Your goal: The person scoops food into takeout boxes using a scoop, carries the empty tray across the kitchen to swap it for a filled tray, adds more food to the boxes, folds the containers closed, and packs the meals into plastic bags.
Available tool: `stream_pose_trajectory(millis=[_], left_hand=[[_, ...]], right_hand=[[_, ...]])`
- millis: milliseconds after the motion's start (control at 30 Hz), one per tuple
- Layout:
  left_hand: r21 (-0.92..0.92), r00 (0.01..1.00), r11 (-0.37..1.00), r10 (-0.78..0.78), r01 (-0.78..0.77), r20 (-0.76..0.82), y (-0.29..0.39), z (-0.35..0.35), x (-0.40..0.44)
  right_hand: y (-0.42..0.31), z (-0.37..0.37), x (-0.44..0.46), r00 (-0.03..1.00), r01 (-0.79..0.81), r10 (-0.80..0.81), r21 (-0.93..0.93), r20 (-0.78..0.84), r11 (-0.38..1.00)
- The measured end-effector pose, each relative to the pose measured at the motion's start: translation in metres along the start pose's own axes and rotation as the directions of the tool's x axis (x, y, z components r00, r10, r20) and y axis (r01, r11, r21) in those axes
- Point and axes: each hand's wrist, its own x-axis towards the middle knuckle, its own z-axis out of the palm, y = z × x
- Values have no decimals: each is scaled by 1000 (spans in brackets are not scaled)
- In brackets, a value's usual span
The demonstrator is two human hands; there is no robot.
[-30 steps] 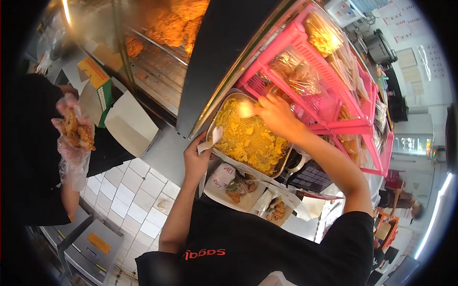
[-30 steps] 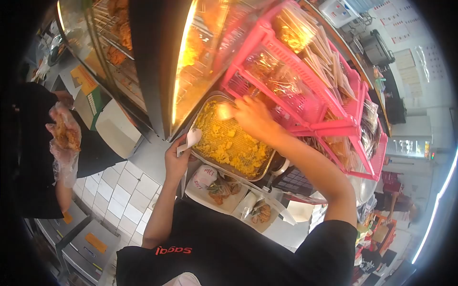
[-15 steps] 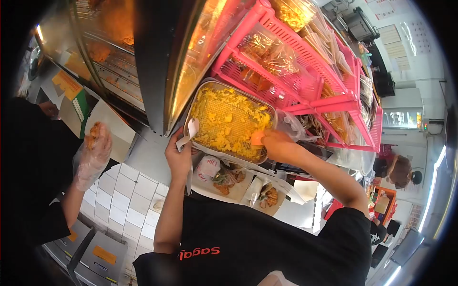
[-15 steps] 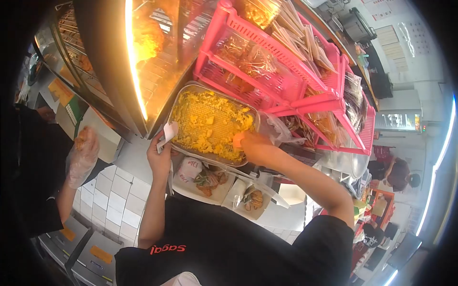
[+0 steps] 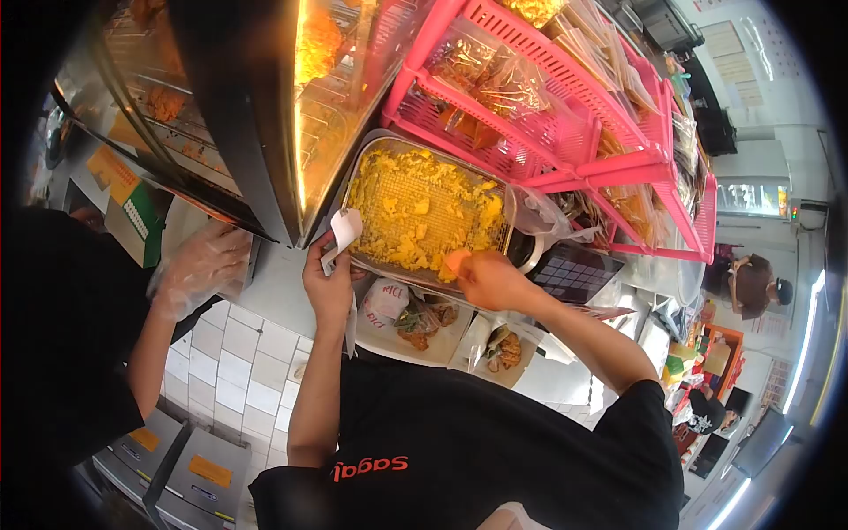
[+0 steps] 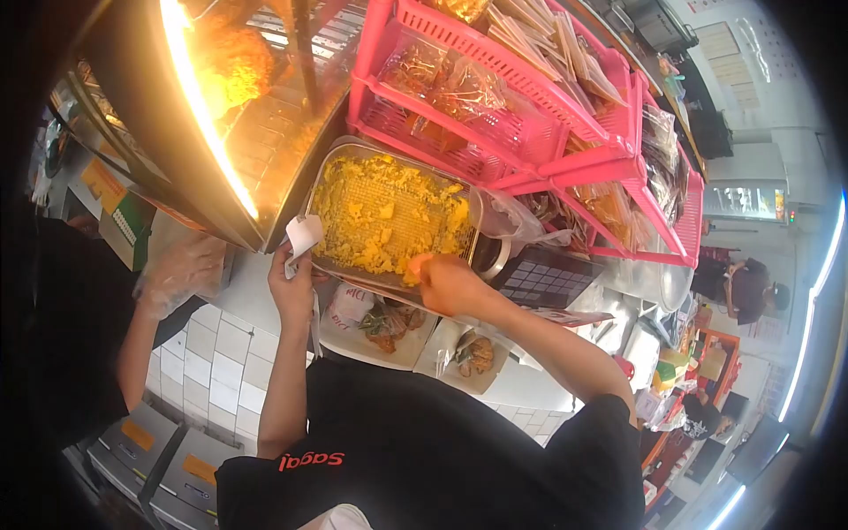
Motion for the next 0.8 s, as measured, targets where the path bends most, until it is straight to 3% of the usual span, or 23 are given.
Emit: stream_pose_trajectory(millis=[33,67,200,233,300,333,367,433,500,600,667,700,767,800], left_hand=[[24,1000,1000,0,0,6,1,-1,1],[45,1000,999,2,-2,10,1,-1,1],[34,999,999,32,-33,38,0,-4,3],[26,999,1000,-7,6,51,3,-6,2],[24,997,999,-48,47,57,11,-7,1],[11,995,997,-81,80,59,15,-5,0],[-3,992,994,-112,113,61,17,-5,-1],[-31,992,993,-108,110,64,10,-7,0],[-57,993,993,-99,103,70,10,-7,1],[-82,996,993,-90,90,7,14,-3,-3],[-24,997,997,-73,72,-38,11,-5,-3],[-19,997,997,-74,73,-37,11,-5,-4],[-92,993,988,-119,120,18,12,-5,-5],[-94,993,989,-118,118,13,10,-6,-6]], right_hand=[[-3,2,2,996,-82,86,234,-10,969],[-2,7,8,991,-6,47,310,-123,951],[-25,5,29,983,-74,149,516,-106,854],[-24,1,31,983,-71,149,524,-108,849],[-19,-9,35,878,270,-56,395,-476,878],[-13,-15,39,795,315,-109,252,-597,915],[-5,-17,47,797,321,-116,252,-593,913],[13,-6,65,691,297,-219,-6,-689,955],[5,17,70,728,323,-258,-15,-635,946],[-22,42,58,813,404,-248,204,-527,892],[-34,28,48,816,530,-420,222,-397,818],[-33,23,48,816,530,-419,227,-399,817],[-25,8,56,842,369,-147,355,-519,859],[-19,10,63,789,355,-102,315,-605,880]])
